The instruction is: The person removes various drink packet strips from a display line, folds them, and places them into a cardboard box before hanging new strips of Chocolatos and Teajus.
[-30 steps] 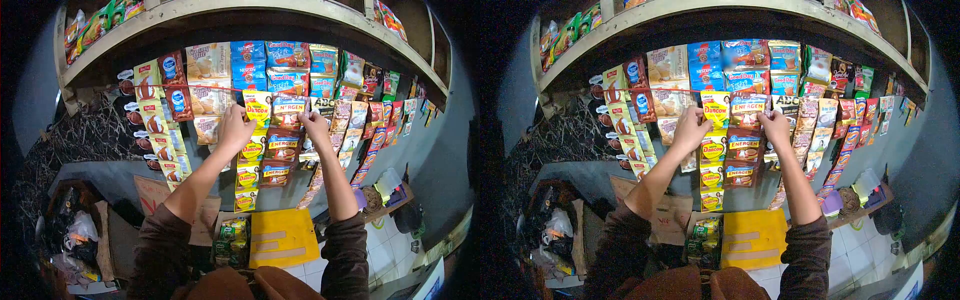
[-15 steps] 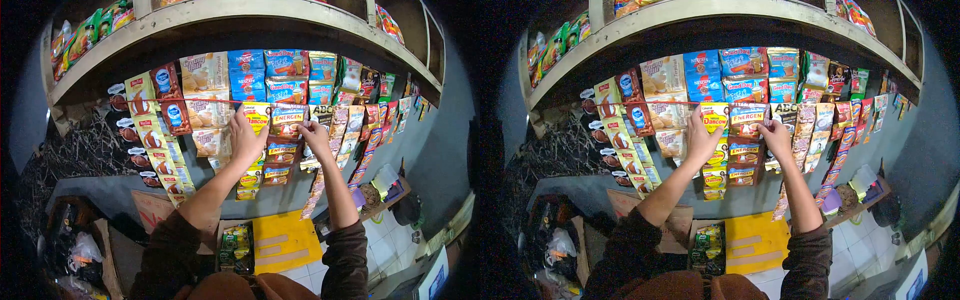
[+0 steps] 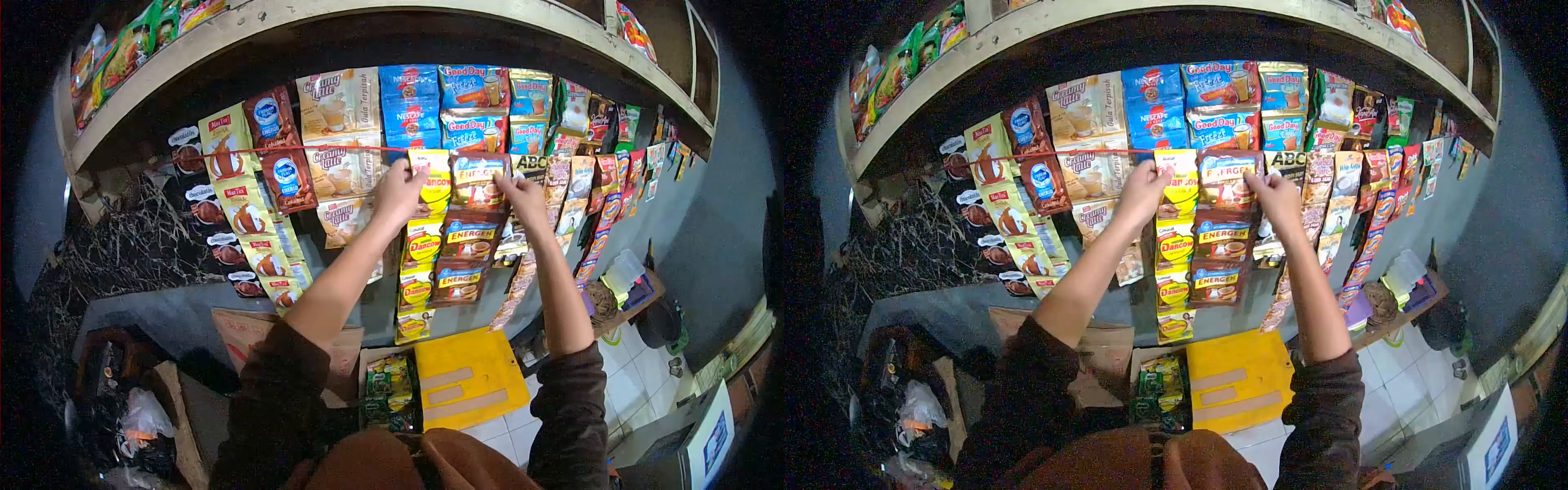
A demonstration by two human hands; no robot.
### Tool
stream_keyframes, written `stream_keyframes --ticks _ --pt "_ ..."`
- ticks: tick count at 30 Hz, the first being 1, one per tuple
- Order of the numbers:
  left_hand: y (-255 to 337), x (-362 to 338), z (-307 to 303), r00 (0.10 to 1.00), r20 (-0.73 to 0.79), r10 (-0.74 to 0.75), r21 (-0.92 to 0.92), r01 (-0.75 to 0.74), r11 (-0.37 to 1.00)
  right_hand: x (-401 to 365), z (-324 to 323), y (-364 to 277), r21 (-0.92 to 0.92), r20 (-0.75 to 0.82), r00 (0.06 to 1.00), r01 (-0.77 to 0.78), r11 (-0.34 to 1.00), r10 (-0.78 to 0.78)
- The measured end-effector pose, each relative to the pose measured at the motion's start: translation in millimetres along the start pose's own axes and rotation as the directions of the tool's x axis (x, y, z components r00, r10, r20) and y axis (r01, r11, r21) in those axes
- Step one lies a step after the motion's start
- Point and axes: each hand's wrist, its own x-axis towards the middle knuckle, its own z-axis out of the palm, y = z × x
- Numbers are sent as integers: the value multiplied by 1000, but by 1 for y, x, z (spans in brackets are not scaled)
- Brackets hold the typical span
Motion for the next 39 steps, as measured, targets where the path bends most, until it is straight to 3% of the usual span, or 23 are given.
stream_keyframes --ticks 3,5,8,9,11,12,15,17,19,24,26,29,31,35,37,39 --pt "20 2 -5 999 -28 45 -22 -45 999 9 -9 -25 411 197 976 -167 896 92" --pt "42 -3 -7 996 -79 40 -67 -45 997 12 -16 -48 588 213 976 -163 792 43" --pt "60 -2 -9 960 -275 56 -285 -137 949 2 -20 -85 564 150 988 -65 823 -25" --pt "56 7 -9 960 -274 55 -289 -137 948 4 -18 -91 537 108 993 -14 843 -52" --pt "50 23 -13 917 -339 209 -234 -297 926 13 -14 -94 560 91 994 -3 828 -58" --pt "58 23 -16 909 -345 236 -328 -352 876 14 -12 -99 586 77 995 6 810 -64" --pt "81 19 -32 942 -317 110 -398 -237 886 16 -8 -112 651 55 994 38 758 -97" --pt "94 21 -41 940 -319 116 -463 -262 847 25 -8 -115 644 35 993 65 763 -113" --pt "111 22 -53 931 -353 94 -450 -257 855 26 -9 -124 617 -132 962 268 740 -238" --pt "141 32 -86 821 -425 381 -499 -564 658 27 -11 -139 647 -197 923 375 664 -330" --pt "146 32 -95 744 -465 480 -482 -668 567 22 -9 -145 639 -280 860 499 585 -428" --pt "137 33 -97 731 -483 482 -489 -682 544 23 -9 -152 627 -385 787 606 490 -481" --pt "136 25 -98 719 -472 510 -490 -695 526 26 -16 -166 632 -467 736 666 397 -491" --pt "138 6 -104 641 -564 521 -495 -767 407 15 -23 -182 613 -540 704 705 358 -462" --pt "155 -6 -107 513 -667 541 -391 -858 332 11 -25 -185 539 -621 625 779 320 -474" --pt "171 -17 -119 515 -653 555 -451 -854 260 3 -30 -191 468 -696 534 845 261 -480"
